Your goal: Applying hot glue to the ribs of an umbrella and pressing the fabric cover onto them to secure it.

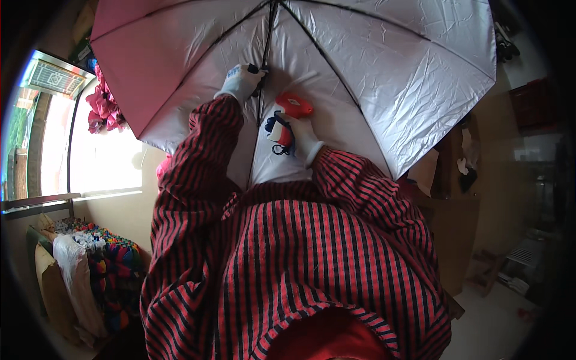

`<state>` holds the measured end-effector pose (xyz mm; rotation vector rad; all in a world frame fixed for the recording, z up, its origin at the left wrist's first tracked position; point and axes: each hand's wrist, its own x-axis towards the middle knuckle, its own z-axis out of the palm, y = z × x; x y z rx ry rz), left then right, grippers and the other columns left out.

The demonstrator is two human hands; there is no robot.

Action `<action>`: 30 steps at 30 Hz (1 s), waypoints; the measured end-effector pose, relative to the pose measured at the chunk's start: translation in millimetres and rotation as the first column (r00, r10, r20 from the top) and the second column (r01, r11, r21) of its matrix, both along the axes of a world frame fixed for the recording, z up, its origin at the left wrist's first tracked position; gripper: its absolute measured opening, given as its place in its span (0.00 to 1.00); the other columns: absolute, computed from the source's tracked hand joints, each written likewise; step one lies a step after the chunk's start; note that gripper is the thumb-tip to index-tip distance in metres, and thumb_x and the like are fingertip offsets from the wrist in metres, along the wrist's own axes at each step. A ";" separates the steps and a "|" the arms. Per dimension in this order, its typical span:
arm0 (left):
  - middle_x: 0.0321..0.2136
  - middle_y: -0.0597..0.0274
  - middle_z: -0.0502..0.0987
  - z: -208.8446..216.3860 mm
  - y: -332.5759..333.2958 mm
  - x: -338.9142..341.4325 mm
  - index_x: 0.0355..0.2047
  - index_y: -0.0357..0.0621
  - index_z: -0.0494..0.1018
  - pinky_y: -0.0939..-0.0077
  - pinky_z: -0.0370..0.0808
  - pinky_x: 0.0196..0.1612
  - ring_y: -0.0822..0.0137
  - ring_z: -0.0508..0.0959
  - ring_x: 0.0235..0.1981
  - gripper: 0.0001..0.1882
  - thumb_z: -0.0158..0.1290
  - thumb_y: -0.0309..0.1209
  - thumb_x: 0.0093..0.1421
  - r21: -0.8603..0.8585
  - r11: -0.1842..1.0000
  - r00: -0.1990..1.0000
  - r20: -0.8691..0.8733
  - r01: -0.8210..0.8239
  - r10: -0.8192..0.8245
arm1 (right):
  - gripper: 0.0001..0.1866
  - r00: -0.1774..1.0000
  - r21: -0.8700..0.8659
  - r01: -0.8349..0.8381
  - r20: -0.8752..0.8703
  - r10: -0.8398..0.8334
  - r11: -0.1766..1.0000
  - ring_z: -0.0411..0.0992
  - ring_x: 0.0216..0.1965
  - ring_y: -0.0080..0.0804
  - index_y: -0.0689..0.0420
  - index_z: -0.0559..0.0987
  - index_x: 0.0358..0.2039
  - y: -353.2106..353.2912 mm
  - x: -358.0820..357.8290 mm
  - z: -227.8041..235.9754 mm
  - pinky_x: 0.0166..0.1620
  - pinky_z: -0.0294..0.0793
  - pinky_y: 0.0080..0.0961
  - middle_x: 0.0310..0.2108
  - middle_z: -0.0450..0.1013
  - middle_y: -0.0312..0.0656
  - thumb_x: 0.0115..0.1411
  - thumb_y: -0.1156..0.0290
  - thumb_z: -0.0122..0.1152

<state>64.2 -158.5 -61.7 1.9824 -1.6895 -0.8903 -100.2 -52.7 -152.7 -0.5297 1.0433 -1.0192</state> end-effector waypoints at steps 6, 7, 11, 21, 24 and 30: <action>0.24 0.50 0.79 -21.5 26.7 4.2 0.31 0.35 0.79 0.68 0.77 0.34 0.57 0.81 0.28 0.20 0.58 0.43 0.50 0.052 0.983 0.962 0.207 0.174 -0.181 | 0.05 0.972 0.205 0.060 0.211 -0.104 0.977 0.74 0.23 0.30 0.58 0.75 0.31 55.4 21.3 11.3 0.28 0.75 0.28 0.24 0.74 0.38 0.55 0.71 0.59; 0.25 0.50 0.80 -20.6 27.5 4.7 0.31 0.36 0.79 0.68 0.77 0.35 0.57 0.81 0.29 0.20 0.58 0.43 0.49 0.109 0.981 0.968 0.173 0.163 -0.180 | 0.05 0.965 0.214 0.085 0.225 -0.134 0.973 0.73 0.21 0.31 0.59 0.74 0.29 57.8 25.7 14.1 0.25 0.74 0.29 0.23 0.74 0.38 0.54 0.72 0.59; 0.27 0.49 0.80 -13.0 30.1 1.1 0.33 0.37 0.79 0.68 0.77 0.36 0.55 0.81 0.31 0.20 0.58 0.43 0.48 0.254 0.956 0.977 0.114 0.147 -0.181 | 0.04 0.924 0.340 -0.002 0.361 -0.128 0.940 0.73 0.20 0.32 0.58 0.73 0.30 60.2 35.1 20.8 0.25 0.74 0.30 0.22 0.73 0.38 0.55 0.73 0.58; 0.32 0.44 0.79 -19.6 35.6 -9.2 0.35 0.37 0.78 0.66 0.76 0.40 0.53 0.80 0.38 0.19 0.56 0.36 0.45 0.230 0.959 0.919 0.316 0.167 -0.236 | 0.04 0.886 0.353 -0.058 0.450 -0.115 0.934 0.72 0.20 0.33 0.58 0.72 0.30 73.1 34.7 32.4 0.26 0.74 0.30 0.22 0.71 0.38 0.57 0.73 0.57; 0.35 0.43 0.78 -16.0 32.6 -9.1 0.37 0.38 0.78 0.66 0.76 0.42 0.53 0.79 0.40 0.19 0.55 0.35 0.45 0.311 0.935 0.935 0.249 0.169 -0.252 | 0.05 0.864 0.339 -0.060 0.489 -0.121 0.939 0.72 0.21 0.33 0.59 0.73 0.31 71.4 36.6 25.2 0.27 0.74 0.30 0.23 0.72 0.38 0.56 0.73 0.59; 0.35 0.43 0.78 -14.3 31.4 -7.8 0.36 0.38 0.78 0.66 0.76 0.42 0.52 0.79 0.39 0.19 0.55 0.35 0.44 0.284 0.940 0.917 0.294 0.187 -0.271 | 0.12 0.996 0.218 0.091 -0.046 -0.083 0.972 0.74 0.28 0.32 0.59 0.73 0.36 68.5 38.4 27.4 0.31 0.75 0.31 0.28 0.73 0.39 0.55 0.67 0.61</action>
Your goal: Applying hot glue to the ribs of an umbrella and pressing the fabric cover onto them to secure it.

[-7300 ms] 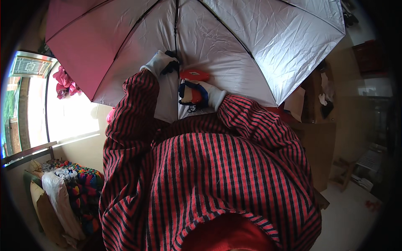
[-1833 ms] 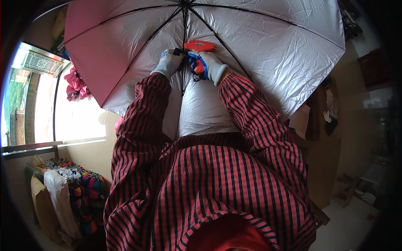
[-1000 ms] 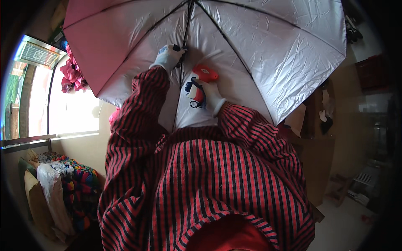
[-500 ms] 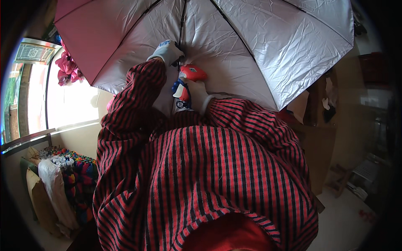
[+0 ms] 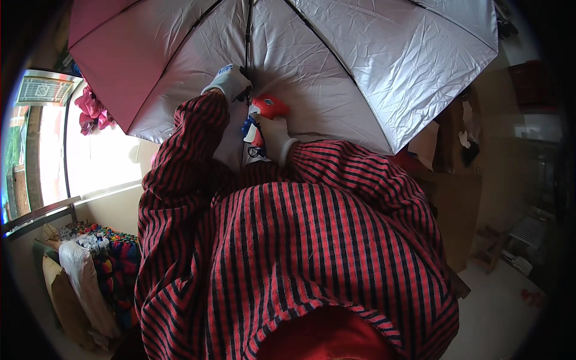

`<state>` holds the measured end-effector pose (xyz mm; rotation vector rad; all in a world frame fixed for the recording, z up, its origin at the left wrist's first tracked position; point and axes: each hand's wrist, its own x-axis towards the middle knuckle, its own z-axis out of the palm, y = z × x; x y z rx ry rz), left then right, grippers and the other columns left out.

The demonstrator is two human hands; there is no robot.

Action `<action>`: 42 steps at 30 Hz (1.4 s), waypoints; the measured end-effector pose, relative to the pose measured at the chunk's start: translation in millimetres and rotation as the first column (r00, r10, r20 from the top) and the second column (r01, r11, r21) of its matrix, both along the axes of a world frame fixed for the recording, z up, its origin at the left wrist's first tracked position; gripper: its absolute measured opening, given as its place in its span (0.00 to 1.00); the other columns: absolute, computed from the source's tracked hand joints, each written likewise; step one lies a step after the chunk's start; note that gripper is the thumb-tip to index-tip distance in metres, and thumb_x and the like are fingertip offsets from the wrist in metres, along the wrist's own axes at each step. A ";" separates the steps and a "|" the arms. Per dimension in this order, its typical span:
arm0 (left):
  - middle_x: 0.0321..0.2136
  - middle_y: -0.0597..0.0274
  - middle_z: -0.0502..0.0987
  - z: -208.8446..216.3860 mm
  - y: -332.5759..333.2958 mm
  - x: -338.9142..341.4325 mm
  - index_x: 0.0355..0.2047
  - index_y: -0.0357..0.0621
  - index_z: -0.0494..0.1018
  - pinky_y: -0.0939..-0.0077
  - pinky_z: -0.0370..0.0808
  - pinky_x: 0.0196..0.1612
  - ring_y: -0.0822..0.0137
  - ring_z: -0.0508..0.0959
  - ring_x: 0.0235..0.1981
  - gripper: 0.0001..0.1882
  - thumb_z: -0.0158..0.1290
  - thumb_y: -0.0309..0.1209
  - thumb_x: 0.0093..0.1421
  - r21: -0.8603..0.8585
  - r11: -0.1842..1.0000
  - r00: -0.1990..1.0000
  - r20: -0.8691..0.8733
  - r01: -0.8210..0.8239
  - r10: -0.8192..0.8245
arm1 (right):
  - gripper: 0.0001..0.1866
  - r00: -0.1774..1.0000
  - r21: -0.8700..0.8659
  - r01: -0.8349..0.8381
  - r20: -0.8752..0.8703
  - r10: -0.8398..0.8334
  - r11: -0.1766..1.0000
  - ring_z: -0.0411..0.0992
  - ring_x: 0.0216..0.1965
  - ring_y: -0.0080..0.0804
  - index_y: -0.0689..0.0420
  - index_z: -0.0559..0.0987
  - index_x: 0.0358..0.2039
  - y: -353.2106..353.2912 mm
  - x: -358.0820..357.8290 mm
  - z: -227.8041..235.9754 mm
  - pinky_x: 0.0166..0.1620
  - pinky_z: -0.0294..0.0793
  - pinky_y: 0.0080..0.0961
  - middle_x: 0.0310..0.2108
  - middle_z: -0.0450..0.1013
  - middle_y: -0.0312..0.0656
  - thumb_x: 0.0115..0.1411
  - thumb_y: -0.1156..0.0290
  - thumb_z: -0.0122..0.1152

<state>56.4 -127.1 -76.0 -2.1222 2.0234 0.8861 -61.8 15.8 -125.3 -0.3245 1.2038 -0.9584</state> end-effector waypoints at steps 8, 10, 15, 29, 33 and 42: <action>0.22 0.53 0.80 -8.9 -2.4 -0.8 0.28 0.33 0.78 0.68 0.77 0.21 0.62 0.81 0.21 0.13 0.58 0.33 0.49 -0.139 0.990 1.000 -0.010 0.004 -0.005 | 0.13 0.992 0.022 -0.110 0.069 0.108 0.994 0.74 0.26 0.32 0.61 0.73 0.35 4.4 -8.9 25.3 0.30 0.74 0.30 0.28 0.73 0.40 0.54 0.66 0.62; 0.26 0.49 0.80 -6.6 -2.7 -1.0 0.30 0.35 0.79 0.68 0.78 0.29 0.58 0.81 0.27 0.15 0.57 0.35 0.46 -0.006 0.999 0.999 -0.011 -0.037 0.037 | 0.12 0.985 0.021 -0.125 0.120 0.121 0.992 0.74 0.27 0.32 0.61 0.73 0.35 3.8 -9.4 20.4 0.31 0.75 0.30 0.28 0.73 0.40 0.55 0.66 0.61; 0.22 0.50 0.80 -3.4 -3.6 -0.5 0.29 0.35 0.79 0.69 0.78 0.26 0.60 0.81 0.23 0.15 0.58 0.35 0.47 0.054 0.994 0.993 -0.065 -0.097 0.101 | 0.10 0.874 0.068 -0.149 0.475 0.099 0.987 0.75 0.29 0.35 0.59 0.73 0.35 -1.7 -15.2 -8.0 0.36 0.78 0.31 0.29 0.74 0.41 0.57 0.67 0.58; 0.18 0.56 0.78 -1.6 -1.8 9.4 0.28 0.34 0.78 0.70 0.75 0.19 0.64 0.78 0.17 0.11 0.57 0.32 0.50 0.142 0.989 0.967 -0.245 -0.037 0.071 | 0.11 0.561 -0.301 -0.322 0.703 0.437 0.898 0.74 0.32 0.33 0.55 0.72 0.40 -12.9 -32.1 -34.3 0.35 0.78 0.33 0.31 0.74 0.39 0.60 0.64 0.54; 0.17 0.58 0.78 -9.6 3.4 17.9 0.28 0.35 0.78 0.71 0.74 0.19 0.65 0.77 0.16 0.11 0.57 0.32 0.50 0.084 0.996 0.917 -0.395 -0.022 0.053 | 0.09 0.536 -0.080 -0.417 0.782 0.316 0.905 0.72 0.29 0.31 0.54 0.73 0.38 -25.3 -44.0 -47.4 0.32 0.76 0.31 0.28 0.73 0.37 0.60 0.64 0.53; 0.20 0.56 0.79 24.9 10.8 18.1 0.32 0.41 0.79 0.71 0.74 0.23 0.66 0.78 0.17 0.16 0.57 0.42 0.52 -0.095 0.992 0.978 -0.181 0.086 -0.102 | 0.06 0.721 -0.108 -0.344 0.606 0.336 0.933 0.71 0.23 0.29 0.53 0.73 0.34 -20.7 -34.0 -26.4 0.27 0.74 0.28 0.24 0.72 0.36 0.60 0.65 0.53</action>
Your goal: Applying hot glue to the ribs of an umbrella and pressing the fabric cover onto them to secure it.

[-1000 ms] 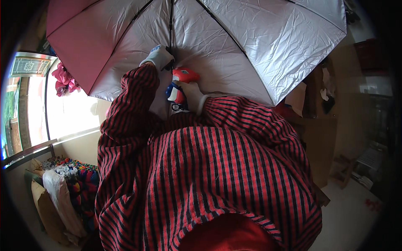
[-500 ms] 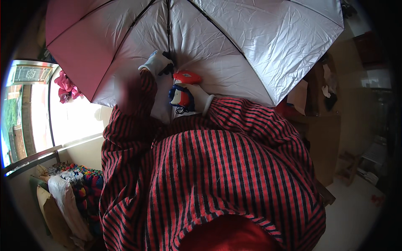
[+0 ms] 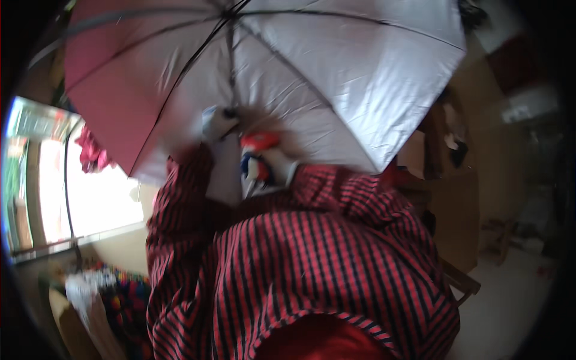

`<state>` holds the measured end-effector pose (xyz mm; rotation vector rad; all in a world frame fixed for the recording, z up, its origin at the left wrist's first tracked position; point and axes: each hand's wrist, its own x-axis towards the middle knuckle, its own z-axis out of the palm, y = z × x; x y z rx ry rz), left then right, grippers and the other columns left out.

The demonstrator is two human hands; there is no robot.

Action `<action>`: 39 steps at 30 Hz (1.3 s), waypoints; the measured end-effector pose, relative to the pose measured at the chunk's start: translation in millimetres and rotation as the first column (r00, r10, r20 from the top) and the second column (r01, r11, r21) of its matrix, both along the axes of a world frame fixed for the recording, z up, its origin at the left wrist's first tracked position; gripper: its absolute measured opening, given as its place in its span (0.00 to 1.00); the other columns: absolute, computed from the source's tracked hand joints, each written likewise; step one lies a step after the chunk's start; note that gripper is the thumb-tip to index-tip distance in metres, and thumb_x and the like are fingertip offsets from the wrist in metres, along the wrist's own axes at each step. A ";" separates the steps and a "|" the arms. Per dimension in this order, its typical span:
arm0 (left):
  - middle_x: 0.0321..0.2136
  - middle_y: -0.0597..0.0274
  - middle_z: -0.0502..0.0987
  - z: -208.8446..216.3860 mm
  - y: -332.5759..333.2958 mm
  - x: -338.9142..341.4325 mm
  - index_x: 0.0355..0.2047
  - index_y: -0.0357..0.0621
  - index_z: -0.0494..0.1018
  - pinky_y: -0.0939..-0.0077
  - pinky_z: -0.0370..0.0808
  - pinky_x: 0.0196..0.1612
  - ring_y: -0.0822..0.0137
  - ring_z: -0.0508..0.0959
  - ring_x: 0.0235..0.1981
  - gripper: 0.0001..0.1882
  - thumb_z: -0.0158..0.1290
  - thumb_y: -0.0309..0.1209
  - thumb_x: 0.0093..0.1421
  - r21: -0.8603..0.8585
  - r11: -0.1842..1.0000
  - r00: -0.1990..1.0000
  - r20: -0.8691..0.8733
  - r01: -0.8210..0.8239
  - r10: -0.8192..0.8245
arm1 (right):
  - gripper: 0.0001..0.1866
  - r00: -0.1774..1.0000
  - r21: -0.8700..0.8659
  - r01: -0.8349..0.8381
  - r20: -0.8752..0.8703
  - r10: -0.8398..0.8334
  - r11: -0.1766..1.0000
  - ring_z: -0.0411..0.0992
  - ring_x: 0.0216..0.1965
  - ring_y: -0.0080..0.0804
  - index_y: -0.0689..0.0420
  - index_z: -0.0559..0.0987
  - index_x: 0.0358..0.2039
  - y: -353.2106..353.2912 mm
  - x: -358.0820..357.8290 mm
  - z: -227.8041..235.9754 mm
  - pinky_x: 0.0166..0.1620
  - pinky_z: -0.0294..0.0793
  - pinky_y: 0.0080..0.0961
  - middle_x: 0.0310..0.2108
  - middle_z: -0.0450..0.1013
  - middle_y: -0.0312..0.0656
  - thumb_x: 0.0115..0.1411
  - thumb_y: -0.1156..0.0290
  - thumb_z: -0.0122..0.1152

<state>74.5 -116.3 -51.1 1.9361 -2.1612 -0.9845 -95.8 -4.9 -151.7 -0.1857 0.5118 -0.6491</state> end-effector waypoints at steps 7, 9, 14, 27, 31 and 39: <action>0.17 0.61 0.75 50.2 -5.4 31.5 0.30 0.38 0.77 0.76 0.65 0.14 0.72 0.72 0.12 0.14 0.53 0.38 0.58 -0.219 0.918 0.929 -0.249 -0.330 0.274 | 0.12 0.789 -0.222 0.095 -0.578 -0.209 0.970 0.74 0.24 0.30 0.59 0.74 0.39 0.7 -47.0 70.4 0.28 0.76 0.30 0.26 0.74 0.39 0.60 0.64 0.55; 0.19 0.61 0.77 51.8 -6.8 31.9 0.32 0.37 0.76 0.77 0.63 0.13 0.72 0.71 0.12 0.15 0.52 0.39 0.59 -0.143 0.888 0.836 -0.428 -0.438 0.344 | 0.14 0.725 -0.282 0.063 -0.647 -0.238 0.957 0.74 0.24 0.31 0.60 0.74 0.41 16.0 -88.7 97.4 0.28 0.76 0.31 0.26 0.75 0.39 0.61 0.63 0.55; 0.25 0.58 0.79 56.7 -19.8 29.5 0.38 0.37 0.75 0.82 0.61 0.13 0.73 0.70 0.13 0.20 0.52 0.44 0.60 0.041 0.856 0.512 -0.786 -0.515 0.346 | 0.23 0.763 -0.496 0.578 0.046 -0.645 0.648 0.74 0.35 0.31 0.64 0.67 0.51 56.1 -191.7 150.4 0.39 0.76 0.29 0.37 0.73 0.43 0.61 0.61 0.55; 0.50 0.61 0.72 126.3 -168.5 16.1 0.58 0.44 0.63 0.87 0.58 0.16 0.80 0.62 0.16 0.35 0.43 0.57 0.60 0.479 0.615 0.270 -0.874 0.627 0.405 | 0.26 -0.379 -0.237 0.034 -0.902 -0.207 0.971 0.72 0.42 0.46 0.58 0.69 0.50 105.1 -343.0 -71.7 0.45 0.71 0.37 0.39 0.73 0.50 0.54 0.56 0.53; 0.46 0.65 0.74 119.5 -193.4 3.9 0.58 0.45 0.64 0.84 0.58 0.14 0.80 0.63 0.16 0.37 0.43 0.61 0.58 0.676 0.577 0.305 -0.730 0.459 0.612 | 0.26 -0.511 -0.152 -0.148 -0.834 -0.208 0.977 0.70 0.42 0.52 0.57 0.69 0.50 106.1 -335.1 -109.3 0.45 0.68 0.46 0.40 0.71 0.54 0.51 0.60 0.54; 0.47 0.52 0.73 109.5 -232.3 9.8 0.56 0.44 0.64 0.67 0.71 0.48 0.56 0.74 0.44 0.25 0.43 0.29 0.56 -0.396 -0.075 0.355 0.880 0.915 -0.315 | 0.25 -0.767 -0.410 -0.394 -0.347 -0.540 0.823 0.70 0.40 0.47 0.55 0.69 0.51 111.9 -357.3 -210.5 0.37 0.63 0.57 0.33 0.71 0.47 0.52 0.63 0.54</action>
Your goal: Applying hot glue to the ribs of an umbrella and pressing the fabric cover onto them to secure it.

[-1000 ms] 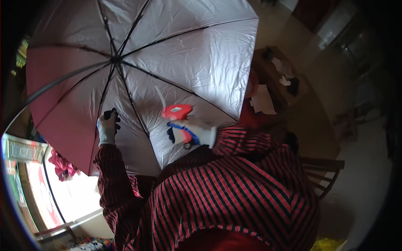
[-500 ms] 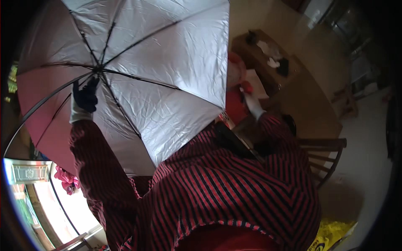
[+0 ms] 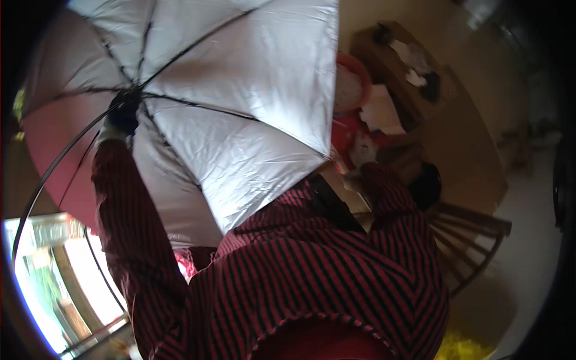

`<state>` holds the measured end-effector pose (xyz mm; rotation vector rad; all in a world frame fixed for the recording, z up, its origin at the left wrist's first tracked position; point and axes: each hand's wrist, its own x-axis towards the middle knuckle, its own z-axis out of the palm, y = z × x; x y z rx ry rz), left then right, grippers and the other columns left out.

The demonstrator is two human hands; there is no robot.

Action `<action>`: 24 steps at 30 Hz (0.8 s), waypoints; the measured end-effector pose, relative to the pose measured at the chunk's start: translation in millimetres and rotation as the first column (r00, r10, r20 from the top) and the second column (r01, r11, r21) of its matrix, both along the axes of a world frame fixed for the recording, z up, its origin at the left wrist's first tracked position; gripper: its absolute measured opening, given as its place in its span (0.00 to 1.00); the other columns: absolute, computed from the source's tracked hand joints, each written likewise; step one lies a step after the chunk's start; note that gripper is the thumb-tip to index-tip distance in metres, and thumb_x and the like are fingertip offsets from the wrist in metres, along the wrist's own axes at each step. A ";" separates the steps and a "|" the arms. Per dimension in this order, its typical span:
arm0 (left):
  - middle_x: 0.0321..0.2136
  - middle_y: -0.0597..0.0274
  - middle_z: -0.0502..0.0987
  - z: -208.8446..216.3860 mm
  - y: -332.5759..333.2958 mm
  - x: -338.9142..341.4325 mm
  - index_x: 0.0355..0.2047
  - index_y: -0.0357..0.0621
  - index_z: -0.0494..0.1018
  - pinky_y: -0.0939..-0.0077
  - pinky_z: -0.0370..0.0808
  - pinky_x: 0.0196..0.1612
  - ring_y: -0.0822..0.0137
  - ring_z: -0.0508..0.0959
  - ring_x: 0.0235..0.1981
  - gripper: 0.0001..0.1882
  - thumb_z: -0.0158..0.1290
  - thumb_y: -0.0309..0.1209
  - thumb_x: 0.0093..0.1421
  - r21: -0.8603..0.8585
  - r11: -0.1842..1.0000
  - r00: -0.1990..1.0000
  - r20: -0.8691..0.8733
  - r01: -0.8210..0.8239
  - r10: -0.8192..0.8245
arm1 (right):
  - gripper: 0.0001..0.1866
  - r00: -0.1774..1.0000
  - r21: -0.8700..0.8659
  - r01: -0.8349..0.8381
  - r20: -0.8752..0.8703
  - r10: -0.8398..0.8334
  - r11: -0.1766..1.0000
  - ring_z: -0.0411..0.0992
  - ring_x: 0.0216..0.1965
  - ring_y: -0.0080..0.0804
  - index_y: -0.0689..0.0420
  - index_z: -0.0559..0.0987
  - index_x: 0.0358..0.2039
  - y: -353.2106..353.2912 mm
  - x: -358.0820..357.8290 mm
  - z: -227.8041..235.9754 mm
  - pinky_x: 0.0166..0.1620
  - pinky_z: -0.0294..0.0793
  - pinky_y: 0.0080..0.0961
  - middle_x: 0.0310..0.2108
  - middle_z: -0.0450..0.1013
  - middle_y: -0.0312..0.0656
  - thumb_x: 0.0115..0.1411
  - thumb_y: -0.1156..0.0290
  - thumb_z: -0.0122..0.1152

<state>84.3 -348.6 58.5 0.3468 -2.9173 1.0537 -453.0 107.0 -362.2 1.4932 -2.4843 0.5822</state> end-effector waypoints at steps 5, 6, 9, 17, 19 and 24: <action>0.35 0.51 0.77 17.2 15.2 -6.5 0.44 0.42 0.74 0.62 0.73 0.45 0.54 0.76 0.39 0.22 0.49 0.26 0.45 0.208 0.972 0.984 -0.115 -0.108 0.135 | 0.30 0.993 -0.018 -0.098 0.070 0.099 0.995 0.68 0.44 0.45 0.53 0.63 0.58 -7.2 -26.6 -77.5 0.45 0.64 0.53 0.41 0.70 0.45 0.54 0.59 0.54; 0.39 0.49 0.77 25.2 17.9 -7.7 0.48 0.43 0.70 0.60 0.73 0.45 0.52 0.76 0.41 0.23 0.49 0.31 0.49 0.557 0.709 0.808 -0.110 -0.432 0.579 | 0.33 0.996 0.075 -0.080 -0.032 0.082 0.994 0.68 0.45 0.45 0.53 0.61 0.60 -7.9 -26.8 -81.5 0.48 0.65 0.49 0.44 0.69 0.46 0.55 0.57 0.55; 0.35 0.50 0.77 82.1 26.3 24.0 0.49 0.44 0.70 0.59 0.75 0.36 0.52 0.76 0.36 0.23 0.50 0.31 0.49 0.484 0.771 0.810 -0.192 -0.413 0.554 | 0.36 0.999 0.307 -0.016 -0.035 0.029 0.952 0.67 0.47 0.46 0.52 0.57 0.62 -14.8 -20.0 -68.2 0.51 0.65 0.44 0.48 0.67 0.47 0.55 0.55 0.55; 0.23 0.68 0.74 260.6 129.5 238.0 0.52 0.57 0.69 0.71 0.58 0.14 0.69 0.61 0.14 0.22 0.39 0.46 0.61 0.930 0.359 -0.035 -0.358 0.073 0.933 | 0.36 0.989 0.498 0.050 0.094 -0.111 0.866 0.66 0.50 0.47 0.52 0.59 0.59 -21.1 8.3 36.1 0.50 0.65 0.51 0.49 0.65 0.50 0.52 0.57 0.61; 0.20 0.73 0.74 292.4 165.4 301.7 0.53 0.60 0.68 0.74 0.54 0.09 0.73 0.58 0.08 0.22 0.36 0.50 0.64 0.875 0.403 -0.236 -0.346 0.269 0.908 | 0.35 0.974 0.587 0.038 0.161 -0.162 0.809 0.65 0.51 0.47 0.52 0.60 0.58 -24.7 9.2 51.0 0.50 0.66 0.50 0.49 0.65 0.50 0.51 0.58 0.62; 0.13 0.78 0.69 308.8 253.2 447.7 0.54 0.63 0.69 0.78 0.50 0.06 0.75 0.55 0.05 0.22 0.37 0.53 0.64 0.828 0.316 -0.111 -0.300 0.462 0.948 | 0.34 0.968 0.572 0.023 0.191 -0.161 0.820 0.65 0.53 0.46 0.52 0.61 0.56 -25.5 8.6 73.8 0.51 0.66 0.48 0.49 0.65 0.48 0.50 0.58 0.64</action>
